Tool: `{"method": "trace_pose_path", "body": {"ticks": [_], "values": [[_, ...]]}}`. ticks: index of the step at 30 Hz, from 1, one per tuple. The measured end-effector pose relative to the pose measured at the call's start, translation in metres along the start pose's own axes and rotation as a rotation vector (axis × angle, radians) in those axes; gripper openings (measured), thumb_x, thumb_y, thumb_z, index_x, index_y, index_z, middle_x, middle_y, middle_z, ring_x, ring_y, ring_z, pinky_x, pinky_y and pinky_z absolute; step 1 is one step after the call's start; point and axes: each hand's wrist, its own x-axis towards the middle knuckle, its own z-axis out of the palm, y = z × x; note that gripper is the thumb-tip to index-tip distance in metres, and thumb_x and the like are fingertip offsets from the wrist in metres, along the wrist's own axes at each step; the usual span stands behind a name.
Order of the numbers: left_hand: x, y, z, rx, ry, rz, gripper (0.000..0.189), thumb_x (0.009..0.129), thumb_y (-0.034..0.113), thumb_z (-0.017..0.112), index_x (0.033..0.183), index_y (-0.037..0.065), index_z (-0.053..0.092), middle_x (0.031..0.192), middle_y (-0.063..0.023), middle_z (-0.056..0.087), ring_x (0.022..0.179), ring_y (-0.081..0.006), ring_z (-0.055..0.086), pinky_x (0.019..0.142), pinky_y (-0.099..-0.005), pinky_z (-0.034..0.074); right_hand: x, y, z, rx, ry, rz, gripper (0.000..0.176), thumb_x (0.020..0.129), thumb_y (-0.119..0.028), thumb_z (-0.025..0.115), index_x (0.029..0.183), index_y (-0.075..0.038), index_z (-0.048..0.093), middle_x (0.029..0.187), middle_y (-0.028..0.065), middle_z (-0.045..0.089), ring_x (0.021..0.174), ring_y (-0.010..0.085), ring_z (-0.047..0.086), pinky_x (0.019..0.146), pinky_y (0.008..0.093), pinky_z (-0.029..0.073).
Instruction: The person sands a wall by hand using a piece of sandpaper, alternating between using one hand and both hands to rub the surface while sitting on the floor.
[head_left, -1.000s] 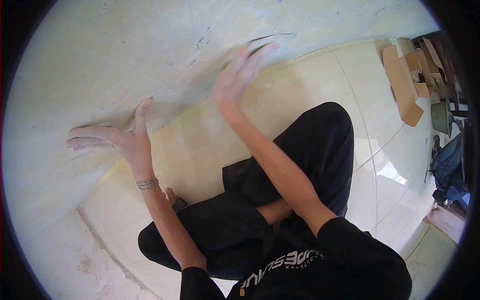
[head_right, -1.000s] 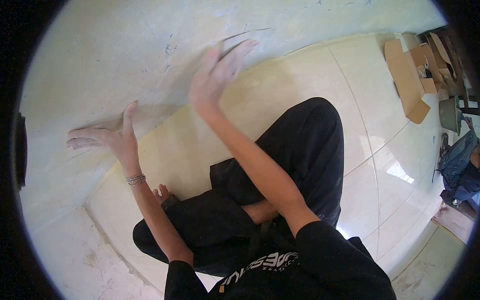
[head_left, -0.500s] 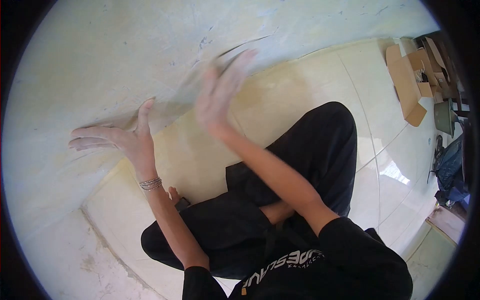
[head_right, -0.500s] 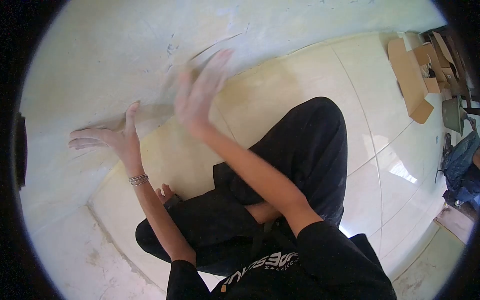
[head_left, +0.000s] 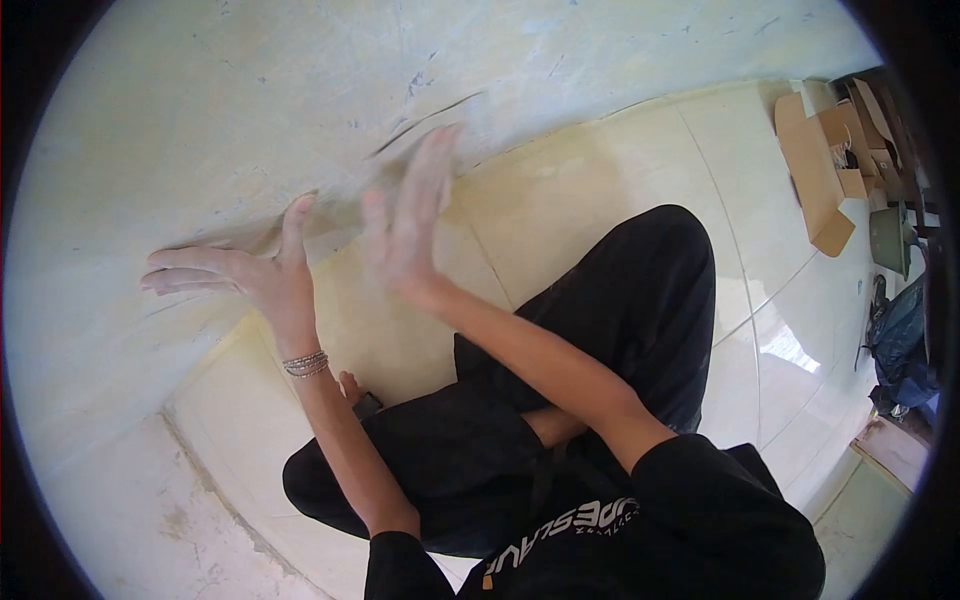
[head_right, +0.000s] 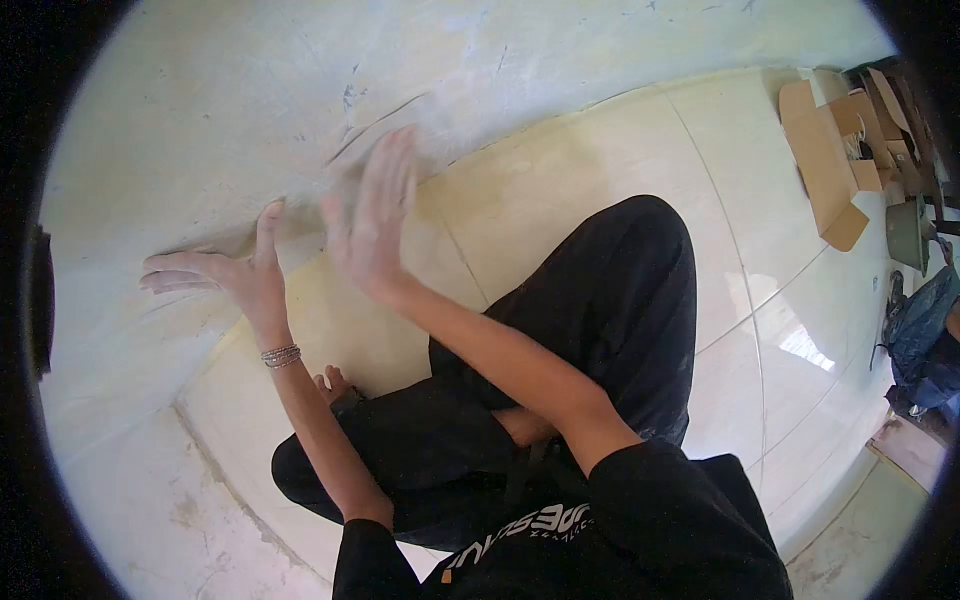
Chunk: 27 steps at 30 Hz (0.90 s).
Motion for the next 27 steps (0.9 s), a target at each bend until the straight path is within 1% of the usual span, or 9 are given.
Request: {"method": "trace_pose_path", "body": {"ticks": [3, 6, 10, 13, 16, 19, 22, 25, 27], "values": [[0.001, 0.001, -0.002, 0.017, -0.014, 0.005, 0.148, 0.062, 0.057, 0.085, 0.144, -0.007, -0.021, 0.145, -0.0365, -0.030, 0.137, -0.0476, -0.029, 0.109, -0.0623, -0.010, -0.002, -0.013, -0.005, 0.056, -0.060, 0.016, 0.079, 0.098, -0.036, 0.042, 0.147, 0.013, 0.003, 0.153, 0.0355, 0.002, 0.144, 0.0472, 0.002, 0.115, 0.0540, 0.002], [0.001, 0.000, -0.003, 0.012, -0.030, 0.005, 0.149, 0.061, 0.057, 0.085, 0.144, -0.006, -0.023, 0.144, -0.0366, -0.031, 0.136, -0.0484, -0.029, 0.109, -0.0624, -0.010, 0.014, -0.013, -0.009, 0.056, 0.003, -0.007, 0.077, 0.100, -0.037, 0.037, 0.147, 0.012, 0.002, 0.155, 0.0316, -0.004, 0.145, 0.0429, -0.003, 0.116, 0.0514, -0.001], [-0.002, 0.005, -0.001, 0.018, -0.015, -0.031, 0.149, 0.061, 0.057, 0.085, 0.143, -0.007, -0.021, 0.145, -0.0360, -0.031, 0.137, -0.0478, -0.028, 0.110, -0.0617, -0.008, 0.090, 0.010, -0.043, 0.083, 0.334, 0.059, 0.068, 0.103, -0.030, 0.031, 0.147, 0.012, 0.002, 0.156, 0.0276, -0.003, 0.146, 0.0381, -0.003, 0.118, 0.0450, -0.002], [-0.002, 0.004, 0.000, 0.016, 0.001, -0.023, 0.148, 0.061, 0.056, 0.085, 0.144, -0.007, -0.021, 0.145, -0.0361, -0.031, 0.137, -0.0478, -0.028, 0.110, -0.0616, -0.008, 0.080, 0.015, -0.034, 0.066, 0.347, 0.098, 0.069, 0.103, -0.033, 0.031, 0.147, 0.012, 0.003, 0.157, 0.0276, -0.002, 0.147, 0.0370, -0.001, 0.118, 0.0428, 0.000], [-0.001, 0.002, -0.002, 0.005, -0.013, -0.022, 0.149, 0.061, 0.058, 0.085, 0.144, -0.005, -0.022, 0.145, -0.0358, -0.032, 0.137, -0.0487, -0.029, 0.110, -0.0622, -0.008, 0.011, 0.003, 0.002, -0.119, 0.096, -0.044, 0.069, 0.103, -0.034, 0.030, 0.147, 0.013, 0.004, 0.157, 0.0272, 0.000, 0.147, 0.0366, 0.000, 0.119, 0.0400, 0.002], [-0.001, 0.005, -0.001, 0.006, -0.021, -0.019, 0.150, 0.060, 0.058, 0.085, 0.144, -0.004, -0.023, 0.145, -0.0355, -0.032, 0.136, -0.0490, -0.029, 0.110, -0.0629, -0.007, 0.035, -0.002, -0.015, 0.015, 0.167, 0.042, 0.070, 0.103, -0.034, 0.031, 0.146, 0.014, 0.004, 0.156, 0.0286, 0.000, 0.147, 0.0373, 0.001, 0.118, 0.0408, 0.002], [-0.001, 0.002, -0.002, 0.023, -0.014, -0.009, 0.149, 0.061, 0.058, 0.085, 0.144, -0.005, -0.022, 0.145, -0.0362, -0.031, 0.136, -0.0490, -0.029, 0.109, -0.0639, -0.007, 0.084, 0.011, -0.040, 0.215, 0.388, 0.138, 0.070, 0.102, -0.032, 0.033, 0.146, 0.014, 0.004, 0.156, 0.0303, 0.001, 0.146, 0.0388, 0.001, 0.118, 0.0446, 0.001], [0.001, -0.003, 0.000, 0.029, -0.010, 0.015, 0.149, 0.061, 0.058, 0.084, 0.144, -0.005, -0.021, 0.144, -0.0374, -0.031, 0.136, -0.0493, -0.030, 0.108, -0.0650, -0.009, 0.054, 0.009, -0.016, 0.032, 0.307, 0.084, 0.070, 0.102, -0.033, 0.033, 0.146, 0.013, 0.005, 0.155, 0.0304, 0.002, 0.147, 0.0384, 0.002, 0.118, 0.0446, 0.002], [0.001, -0.006, 0.000, 0.040, -0.011, 0.035, 0.149, 0.061, 0.058, 0.084, 0.144, -0.006, -0.021, 0.143, -0.0381, -0.031, 0.135, -0.0495, -0.030, 0.107, -0.0655, -0.010, 0.014, -0.006, -0.003, 0.039, 0.148, 0.023, 0.068, 0.103, -0.031, 0.032, 0.146, 0.014, 0.004, 0.156, 0.0298, 0.001, 0.146, 0.0387, 0.001, 0.118, 0.0434, 0.002]]}}
